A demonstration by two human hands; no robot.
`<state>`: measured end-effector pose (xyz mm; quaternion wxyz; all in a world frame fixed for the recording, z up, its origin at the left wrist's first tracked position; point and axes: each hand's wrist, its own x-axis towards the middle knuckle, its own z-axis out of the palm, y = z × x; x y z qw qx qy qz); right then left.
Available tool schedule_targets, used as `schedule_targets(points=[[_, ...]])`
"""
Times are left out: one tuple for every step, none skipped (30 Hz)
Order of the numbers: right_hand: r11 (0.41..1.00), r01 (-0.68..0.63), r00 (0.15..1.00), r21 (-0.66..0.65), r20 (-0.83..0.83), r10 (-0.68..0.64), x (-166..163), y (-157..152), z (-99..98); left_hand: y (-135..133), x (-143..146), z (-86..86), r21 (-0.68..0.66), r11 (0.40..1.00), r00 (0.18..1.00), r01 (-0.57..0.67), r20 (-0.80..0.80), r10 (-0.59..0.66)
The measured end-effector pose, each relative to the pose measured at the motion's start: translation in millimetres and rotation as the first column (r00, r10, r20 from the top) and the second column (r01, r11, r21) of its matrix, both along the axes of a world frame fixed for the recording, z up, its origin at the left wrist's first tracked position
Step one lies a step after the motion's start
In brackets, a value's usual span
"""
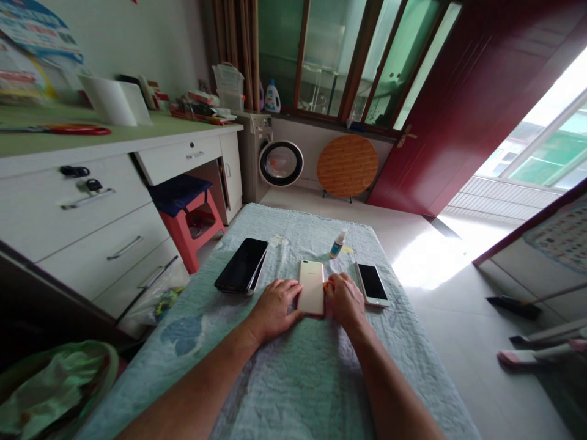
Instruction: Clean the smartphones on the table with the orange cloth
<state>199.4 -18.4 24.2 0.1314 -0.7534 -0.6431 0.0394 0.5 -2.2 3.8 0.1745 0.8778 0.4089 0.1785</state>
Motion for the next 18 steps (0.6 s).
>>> schedule_targets(points=[[0.999, 0.014, 0.999, 0.038, 0.032, -0.016, -0.4, -0.2, 0.6, 0.1, 0.1, 0.2, 0.001, 1.0, 1.0, 0.002, 0.0, -0.002], [0.996, 0.028, 0.998, 0.082, 0.06, -0.033, -1.1, -0.5, 1.4, 0.2, 0.2, 0.6, 0.002, 1.0, 1.0, 0.003, -0.002, -0.003], [0.991, 0.04, 0.996, 0.127, 0.08, -0.05, -2.1, -1.0, 2.4, 0.3, 0.2, 0.9, 0.002, 1.0, 1.0, 0.004, -0.004, -0.004], [0.986, 0.04, 0.994, 0.165, 0.091, -0.056, -3.5, -1.7, 3.5, 0.4, 0.2, 1.3, 0.002, 1.0, 1.0, 0.005, -0.006, -0.005], [0.981, 0.029, 0.995, 0.19, 0.093, -0.047, -5.3, -2.7, 4.7, 0.4, 0.1, 1.7, 0.001, 1.0, 1.0, 0.008, -0.007, -0.008], [0.98, 0.006, 0.996, 0.198, 0.087, -0.024, -7.3, -3.8, 6.0, 0.4, -0.1, 2.0, 0.002, 1.0, 1.0, 0.01, -0.007, -0.01], [0.982, -0.023, 0.997, 0.188, 0.073, 0.01, -9.5, -5.1, 7.2, 0.4, -0.2, 2.1, 0.002, 1.0, 1.0, 0.013, -0.005, -0.012], [0.985, -0.049, 0.998, 0.163, 0.054, 0.041, -11.7, -6.5, 8.2, 0.3, -0.4, 2.2, 0.005, 1.0, 1.0, 0.014, 0.001, -0.014], [0.989, -0.066, 0.997, 0.13, 0.035, 0.062, -13.6, -7.9, 9.2, 0.3, -0.5, 2.1, 0.009, 1.0, 1.0, 0.015, 0.011, -0.015], [0.993, -0.071, 0.997, 0.094, 0.02, 0.069, -15.3, -9.3, 9.9, 0.2, -0.6, 1.9, 0.014, 1.0, 1.0, 0.013, 0.023, -0.013], [0.995, -0.067, 0.998, 0.068, 0.013, 0.066, -16.8, -10.7, 10.6, 0.3, -0.6, 1.6, 0.019, 1.0, 0.999, 0.012, 0.036, -0.012], [0.996, -0.062, 0.998, 0.057, 0.012, 0.061, -17.9, -11.9, 11.1, 0.3, -0.5, 1.2, 0.024, 1.0, 0.999, 0.01, 0.045, -0.011], [0.996, -0.065, 0.998, 0.058, 0.011, 0.065, -18.7, -13.0, 11.6, 0.4, -0.3, 0.9, 0.027, 1.0, 0.999, 0.01, 0.048, -0.011], [0.994, -0.083, 0.997, 0.064, 0.004, 0.083, -19.5, -14.0, 12.1, 0.5, -0.1, 0.7, 0.03, 1.0, 0.999, 0.009, 0.046, -0.01], [0.991, -0.114, 0.993, 0.063, -0.009, 0.115, -20.1, -14.8, 12.6, 0.6, 0.1, 0.6, 0.032, 0.999, 0.999, 0.007, 0.039, -0.008], [0.988, -0.148, 0.988, 0.05, -0.024, 0.15, -20.7, -15.4, 13.1, 0.7, 0.3, 0.6, 0.033, 0.999, 0.999, 0.006, 0.031, -0.007], [0.984, -0.179, 0.983, 0.024, -0.035, 0.18, -21.1, -15.9, 13.8, 0.8, 0.3, 0.7, 0.033, 0.999, 1.0, 0.004, 0.026, -0.004], [0.98, -0.199, 0.979, -0.008, -0.04, 0.198, -21.4, -16.2, 14.7, 0.8, 0.3, 0.9, 0.033, 0.999, 1.0, 0.002, 0.025, -0.003]])
